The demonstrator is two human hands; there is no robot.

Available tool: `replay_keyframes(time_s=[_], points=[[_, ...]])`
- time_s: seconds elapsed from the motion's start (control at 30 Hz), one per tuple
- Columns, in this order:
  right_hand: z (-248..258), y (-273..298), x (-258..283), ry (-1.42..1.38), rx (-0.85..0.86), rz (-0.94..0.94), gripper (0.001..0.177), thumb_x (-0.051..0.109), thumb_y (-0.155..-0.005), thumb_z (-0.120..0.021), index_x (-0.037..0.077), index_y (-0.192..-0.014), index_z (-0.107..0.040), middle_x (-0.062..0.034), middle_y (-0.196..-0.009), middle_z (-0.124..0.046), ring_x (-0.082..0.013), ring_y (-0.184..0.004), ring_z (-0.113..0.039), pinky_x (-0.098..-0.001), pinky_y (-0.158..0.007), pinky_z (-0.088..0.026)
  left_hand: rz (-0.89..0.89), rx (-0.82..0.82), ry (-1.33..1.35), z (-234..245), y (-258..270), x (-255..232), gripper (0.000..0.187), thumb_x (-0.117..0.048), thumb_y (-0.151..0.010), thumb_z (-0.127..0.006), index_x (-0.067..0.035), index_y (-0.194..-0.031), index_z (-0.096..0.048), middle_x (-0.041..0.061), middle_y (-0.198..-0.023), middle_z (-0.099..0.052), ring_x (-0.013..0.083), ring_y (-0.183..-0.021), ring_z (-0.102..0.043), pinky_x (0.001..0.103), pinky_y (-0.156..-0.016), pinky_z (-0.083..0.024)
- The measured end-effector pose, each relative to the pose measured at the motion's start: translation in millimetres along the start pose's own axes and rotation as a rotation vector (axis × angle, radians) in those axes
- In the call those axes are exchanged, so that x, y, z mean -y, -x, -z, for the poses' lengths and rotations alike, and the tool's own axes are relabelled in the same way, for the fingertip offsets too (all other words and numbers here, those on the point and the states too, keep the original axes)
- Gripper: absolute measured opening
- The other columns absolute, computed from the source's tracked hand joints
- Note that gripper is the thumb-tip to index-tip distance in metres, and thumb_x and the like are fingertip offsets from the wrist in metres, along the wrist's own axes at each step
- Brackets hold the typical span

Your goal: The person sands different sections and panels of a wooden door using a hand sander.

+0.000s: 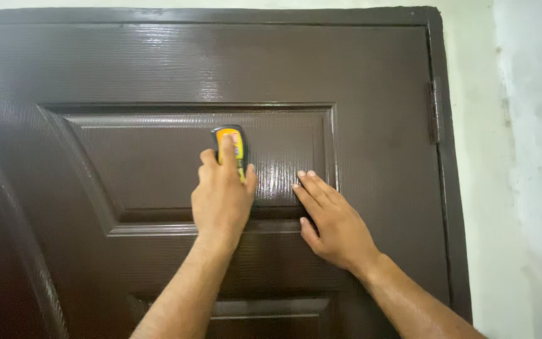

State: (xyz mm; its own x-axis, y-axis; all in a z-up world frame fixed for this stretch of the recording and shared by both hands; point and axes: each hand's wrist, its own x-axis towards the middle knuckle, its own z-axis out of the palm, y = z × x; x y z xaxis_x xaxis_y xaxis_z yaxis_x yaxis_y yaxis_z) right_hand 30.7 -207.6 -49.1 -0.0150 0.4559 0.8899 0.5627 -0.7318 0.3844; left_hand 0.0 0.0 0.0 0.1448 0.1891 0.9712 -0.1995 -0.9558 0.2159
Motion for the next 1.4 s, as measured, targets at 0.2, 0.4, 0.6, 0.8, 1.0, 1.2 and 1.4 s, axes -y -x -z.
replay_keyframes(time_s=[0.2,0.4,0.6,0.8,1.0,1.2,1.4], points=[[-6,1,-5,0.016,-0.04,0.011,0.057,0.018,-0.088,-0.065,-0.001,-0.141,-0.052,-0.0204,-0.157,-0.042,-0.0329,-0.149,-0.036,-0.0452,-0.12,-0.034,-0.658,-0.028,-0.014,-12,17,-10,0.07,-0.035,-0.083,-0.076,-0.015,-0.143,-0.047,0.017,-0.115,-0.059,0.0308,-0.091,-0.07,0.041,-0.064,-0.063],[1,1,-4,-0.028,-0.045,0.052,0.057,0.016,-0.089,-0.063,0.0,-0.143,-0.053,-0.0168,-0.158,-0.044,-0.0321,-0.149,-0.037,-0.0454,-0.119,-0.035,-0.465,-0.028,-0.043,-3,0,-13,0.064,-0.036,-0.086,-0.075,-0.018,-0.14,-0.048,0.014,-0.112,-0.06,0.0302,-0.094,-0.07,0.042,-0.064,-0.063],[2,0,-2,-0.015,-0.033,0.033,0.055,0.015,-0.089,-0.062,0.002,-0.142,-0.055,-0.0152,-0.157,-0.046,-0.0315,-0.148,-0.039,-0.0444,-0.117,-0.036,-0.096,-0.042,-0.053,15,-26,-8,0.07,-0.038,-0.088,-0.074,-0.015,-0.146,-0.043,0.016,-0.117,-0.057,0.0324,-0.094,-0.07,0.044,-0.06,-0.062],[6,-21,-1,-0.209,-0.084,-0.174,0.054,0.02,-0.092,-0.065,0.009,-0.144,-0.056,-0.0087,-0.142,-0.061,-0.0277,-0.135,-0.057,-0.0418,-0.116,-0.046,-0.261,0.023,0.017,9,-19,-22,0.079,-0.046,-0.086,-0.078,-0.014,-0.147,-0.04,0.018,-0.123,-0.055,0.0345,-0.1,-0.067,0.045,-0.064,-0.063],[19,-54,11,-0.355,-0.148,-0.397,0.073,0.016,-0.084,-0.065,0.007,-0.152,-0.04,-0.0146,-0.152,-0.047,-0.0335,-0.133,-0.053,-0.0449,-0.103,-0.049,-0.465,0.18,0.118,-3,-3,-45,0.102,-0.02,-0.069,-0.086,-0.01,-0.153,-0.029,0.015,-0.128,-0.055,0.0328,-0.116,-0.06,0.044,-0.084,-0.059],[20,-57,9,-0.143,-0.093,-0.334,0.081,0.023,-0.076,-0.077,0.005,-0.146,-0.039,-0.0167,-0.144,-0.049,-0.038,-0.128,-0.052,-0.0487,-0.098,-0.049,-0.537,0.216,0.213,-1,-3,-29,0.112,-0.022,-0.067,-0.086,-0.006,-0.157,-0.021,0.016,-0.143,-0.051,0.0352,-0.121,-0.055,0.047,-0.098,-0.048],[6,-62,-12,-0.029,-0.251,-0.204,0.081,0.026,-0.087,-0.077,0.005,-0.154,-0.037,-0.0206,-0.141,-0.053,-0.0404,-0.126,-0.056,-0.0482,-0.101,-0.051,-0.6,0.139,0.059,-15,8,-5,0.094,-0.035,-0.082,-0.075,-0.008,-0.157,-0.025,0.008,-0.159,-0.04,0.0282,-0.132,-0.047,0.048,-0.112,-0.033]])
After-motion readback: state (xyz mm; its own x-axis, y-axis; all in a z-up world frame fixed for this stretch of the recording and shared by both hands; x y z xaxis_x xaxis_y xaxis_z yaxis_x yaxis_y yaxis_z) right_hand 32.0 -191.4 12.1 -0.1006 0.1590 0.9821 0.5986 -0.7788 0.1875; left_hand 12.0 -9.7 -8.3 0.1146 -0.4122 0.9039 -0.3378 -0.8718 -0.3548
